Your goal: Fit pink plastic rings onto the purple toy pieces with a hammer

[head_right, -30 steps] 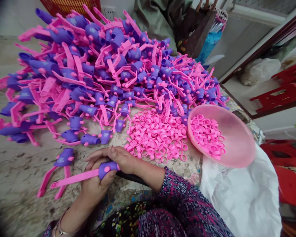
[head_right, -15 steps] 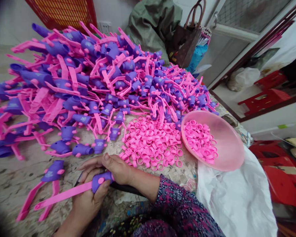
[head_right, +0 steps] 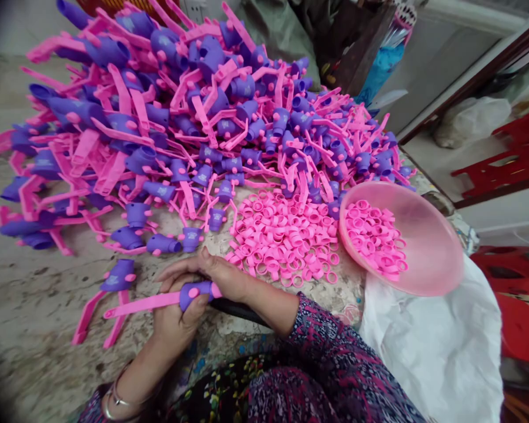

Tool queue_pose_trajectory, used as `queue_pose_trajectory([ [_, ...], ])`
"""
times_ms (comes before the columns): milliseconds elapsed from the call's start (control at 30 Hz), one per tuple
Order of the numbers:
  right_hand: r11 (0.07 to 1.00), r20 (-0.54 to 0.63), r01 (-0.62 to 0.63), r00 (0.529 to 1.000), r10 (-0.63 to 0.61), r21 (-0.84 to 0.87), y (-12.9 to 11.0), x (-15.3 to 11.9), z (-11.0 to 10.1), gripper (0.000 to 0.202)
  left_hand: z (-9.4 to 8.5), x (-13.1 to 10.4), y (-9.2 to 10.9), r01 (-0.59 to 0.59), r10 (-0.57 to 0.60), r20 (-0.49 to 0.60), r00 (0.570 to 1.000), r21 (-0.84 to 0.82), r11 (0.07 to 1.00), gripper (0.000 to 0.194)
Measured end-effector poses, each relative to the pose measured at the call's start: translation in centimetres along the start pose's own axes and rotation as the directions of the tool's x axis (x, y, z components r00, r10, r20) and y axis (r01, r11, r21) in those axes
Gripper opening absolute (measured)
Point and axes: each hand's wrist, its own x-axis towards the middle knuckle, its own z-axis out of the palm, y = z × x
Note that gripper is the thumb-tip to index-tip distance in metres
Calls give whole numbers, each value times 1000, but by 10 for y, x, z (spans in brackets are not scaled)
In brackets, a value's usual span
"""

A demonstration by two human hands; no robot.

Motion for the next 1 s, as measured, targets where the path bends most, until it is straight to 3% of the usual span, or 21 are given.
queue_pose_trajectory([
  [233, 994, -46, 63, 997, -68, -91, -6, -5, 6, 79, 0, -4, 9, 81, -81, -5, 997, -43, 996, 34],
  [400, 997, -35, 70, 997, -71, -19, -6, -5, 8, 73, -2, -3, 16, 100, -100, -3, 995, -66, 993, 28],
  [700, 999, -123, 32, 992, -30, 12, -7, -5, 10, 62, 1, 0, 19, 157, -160, -5, 987, -160, 975, 33],
  [833, 1000, -147, -12, 989, 15, 24, -6, -4, 10, 66, 2, 0, 14, 155, -154, 18, 988, -164, 974, 36],
  [1000, 982, -180, -135, 971, 157, 131, -10, -1, 10, 74, -1, 0, 9, 157, -153, 35, 988, -167, 973, 41],
])
